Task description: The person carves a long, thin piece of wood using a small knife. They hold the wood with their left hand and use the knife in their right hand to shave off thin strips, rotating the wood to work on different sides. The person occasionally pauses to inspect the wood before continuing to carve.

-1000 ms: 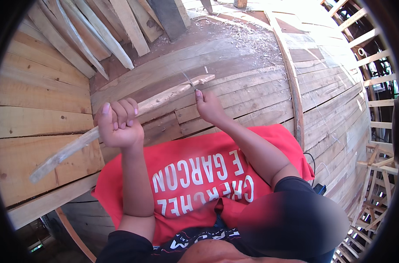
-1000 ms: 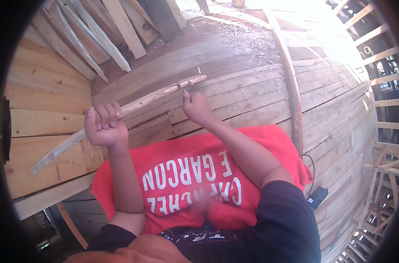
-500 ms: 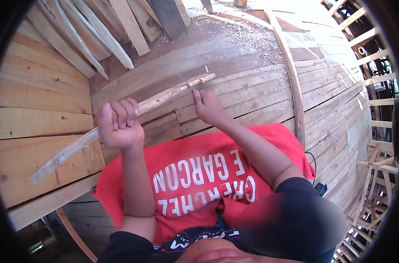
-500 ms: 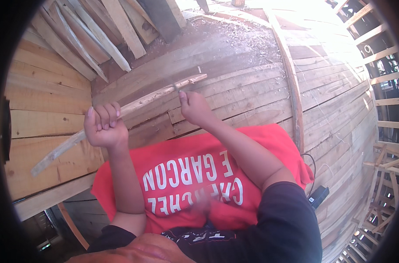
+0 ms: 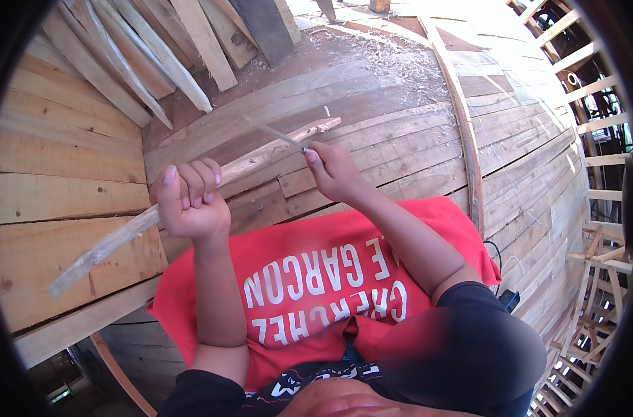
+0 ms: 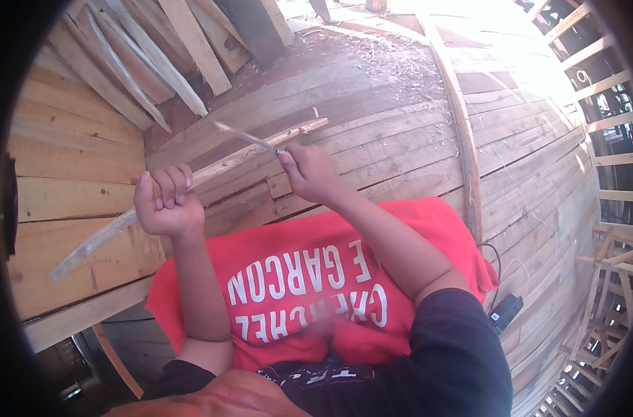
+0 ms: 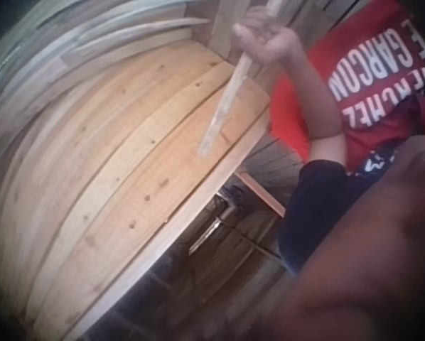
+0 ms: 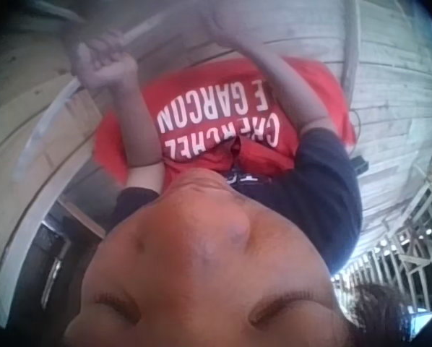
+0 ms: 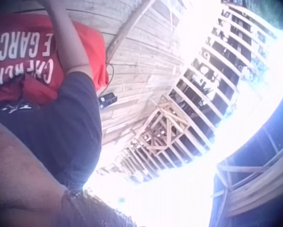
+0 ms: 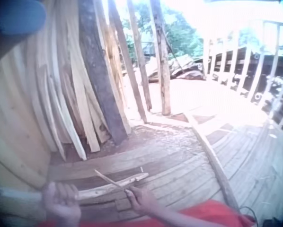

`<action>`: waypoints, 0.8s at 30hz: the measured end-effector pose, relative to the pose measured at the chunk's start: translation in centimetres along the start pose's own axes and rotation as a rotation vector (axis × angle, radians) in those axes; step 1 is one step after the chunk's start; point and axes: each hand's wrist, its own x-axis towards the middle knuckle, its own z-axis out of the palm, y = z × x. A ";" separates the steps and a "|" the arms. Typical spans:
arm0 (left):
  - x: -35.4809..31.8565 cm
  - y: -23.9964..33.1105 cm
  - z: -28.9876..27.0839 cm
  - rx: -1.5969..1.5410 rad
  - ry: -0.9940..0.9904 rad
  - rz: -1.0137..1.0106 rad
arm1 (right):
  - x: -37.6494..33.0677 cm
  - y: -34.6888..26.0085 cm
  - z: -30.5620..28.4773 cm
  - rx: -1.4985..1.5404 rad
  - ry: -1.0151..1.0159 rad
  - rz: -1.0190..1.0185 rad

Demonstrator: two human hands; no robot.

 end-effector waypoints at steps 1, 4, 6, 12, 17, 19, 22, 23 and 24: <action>0.0 -0.1 0.3 -0.015 -0.024 -0.003 | 0.1 2.6 0.9 0.060 0.031 0.131; 0.2 0.2 0.3 -0.003 0.010 -0.009 | 0.6 0.9 1.1 0.093 0.050 0.261; 0.3 0.3 -0.1 0.013 0.034 -0.008 | 0.5 -0.8 0.9 0.074 -0.003 0.100; 0.8 0.1 -0.2 -0.033 0.156 -0.046 | -0.5 -0.6 1.8 -0.014 0.035 -0.080; 0.8 -1.7 -0.5 -0.010 0.217 -0.055 | 0.1 -0.6 1.0 0.076 -0.042 0.115; 0.9 -1.5 -0.2 -0.019 0.285 -0.088 | 0.3 -0.9 0.7 -0.005 -0.062 0.154; 1.2 -1.6 -1.0 -0.019 0.179 -0.064 | 0.4 -2.7 0.1 0.018 -0.002 0.007; 1.0 -1.8 -1.3 -0.020 0.110 -0.050 | 0.1 -2.9 -0.2 0.044 0.035 -0.070; 0.7 -2.0 -1.0 -0.017 0.036 -0.039 | 0.4 -1.6 -0.5 -0.016 0.007 0.059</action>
